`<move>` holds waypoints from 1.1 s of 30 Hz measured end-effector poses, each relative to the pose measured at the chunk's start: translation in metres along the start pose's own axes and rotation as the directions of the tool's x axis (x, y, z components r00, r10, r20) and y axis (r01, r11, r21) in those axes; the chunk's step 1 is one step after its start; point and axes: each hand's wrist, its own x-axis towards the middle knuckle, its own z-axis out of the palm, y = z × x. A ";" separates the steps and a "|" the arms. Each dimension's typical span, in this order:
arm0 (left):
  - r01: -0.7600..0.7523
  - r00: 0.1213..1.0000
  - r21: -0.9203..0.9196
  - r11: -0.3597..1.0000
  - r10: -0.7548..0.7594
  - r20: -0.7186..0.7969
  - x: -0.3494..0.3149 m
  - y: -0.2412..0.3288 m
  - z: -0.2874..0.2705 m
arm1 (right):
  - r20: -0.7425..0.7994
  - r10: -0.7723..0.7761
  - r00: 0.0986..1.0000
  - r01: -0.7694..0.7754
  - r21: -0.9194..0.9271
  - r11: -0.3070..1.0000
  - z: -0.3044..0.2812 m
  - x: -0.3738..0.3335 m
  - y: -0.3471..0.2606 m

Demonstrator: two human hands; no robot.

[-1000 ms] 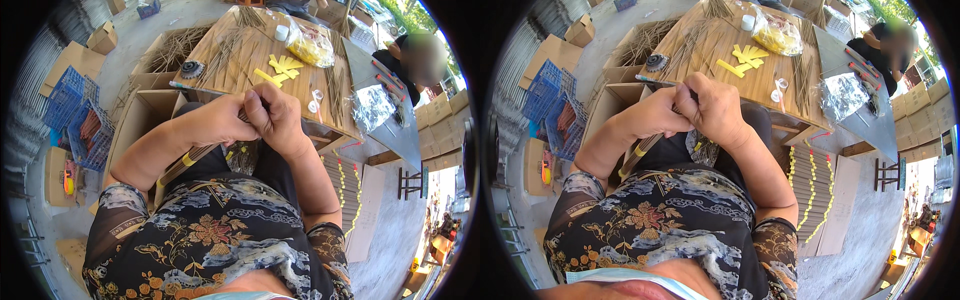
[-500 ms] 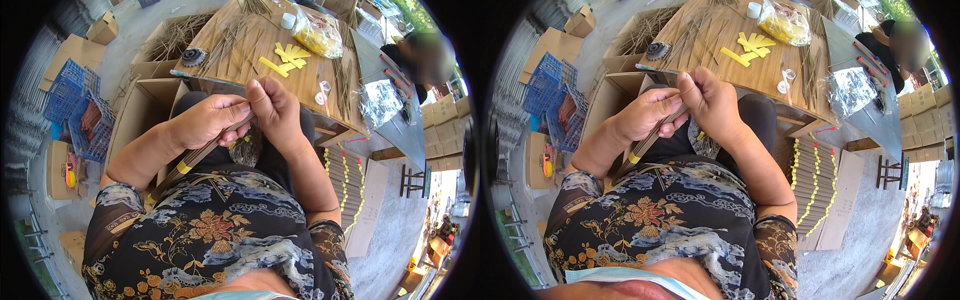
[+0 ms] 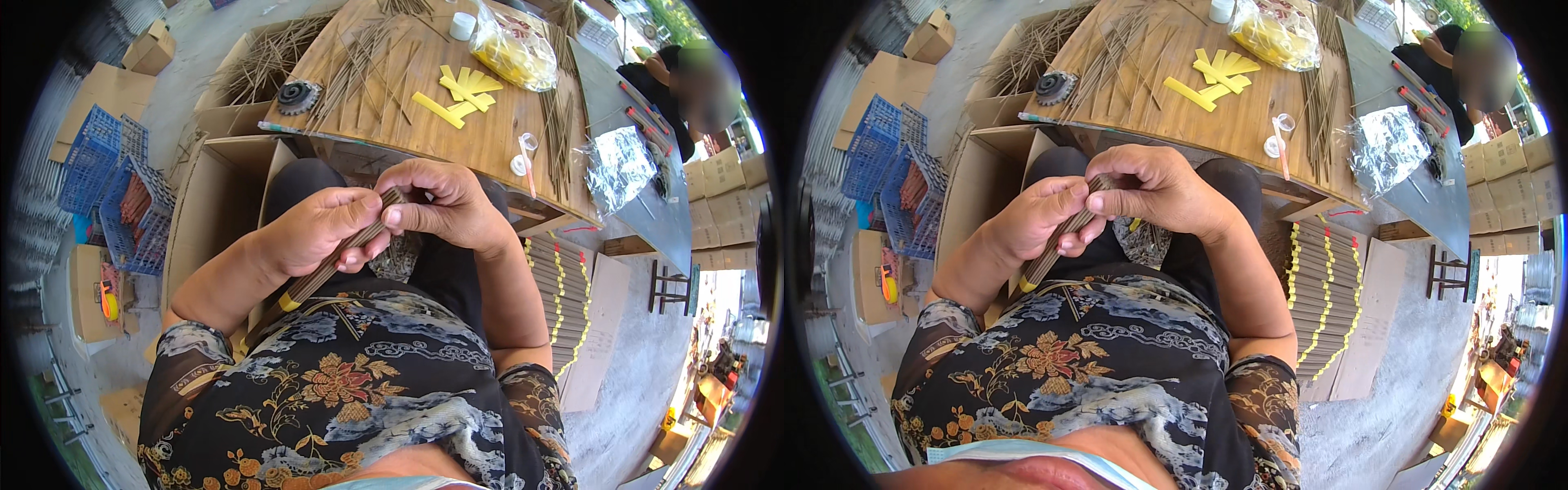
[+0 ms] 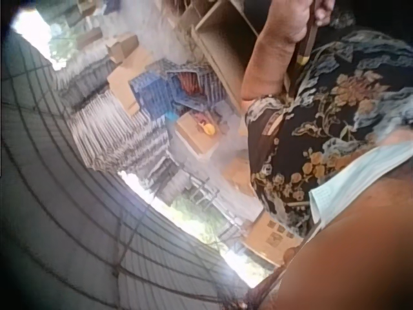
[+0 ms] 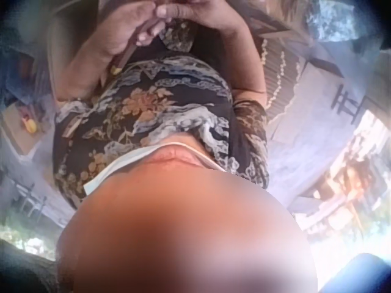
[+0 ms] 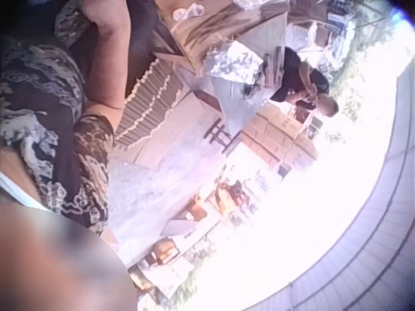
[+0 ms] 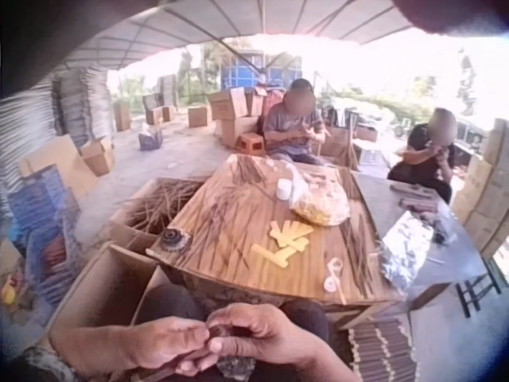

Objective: The person gathers thin sticks, aligns them into bundles, and secures the ends with yellow paper and a small amount of adhesive. The person repeatedly forms bundles and places them into a cardboard box.

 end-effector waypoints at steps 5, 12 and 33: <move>0.028 0.996 -0.007 1.000 -0.029 -0.082 0.007 0.002 -0.008 | 0.023 0.014 1.000 -0.014 0.009 1.000 -0.009 0.013 0.014; -0.015 0.975 0.021 1.000 0.019 -0.221 0.017 0.008 -0.042 | -0.523 0.057 0.850 -0.320 -0.428 0.845 -0.066 0.045 0.071; -0.005 0.974 -0.089 0.996 -0.015 -0.226 0.028 0.009 -0.089 | -0.582 0.069 0.810 -0.584 -0.812 0.009 -0.121 0.049 0.146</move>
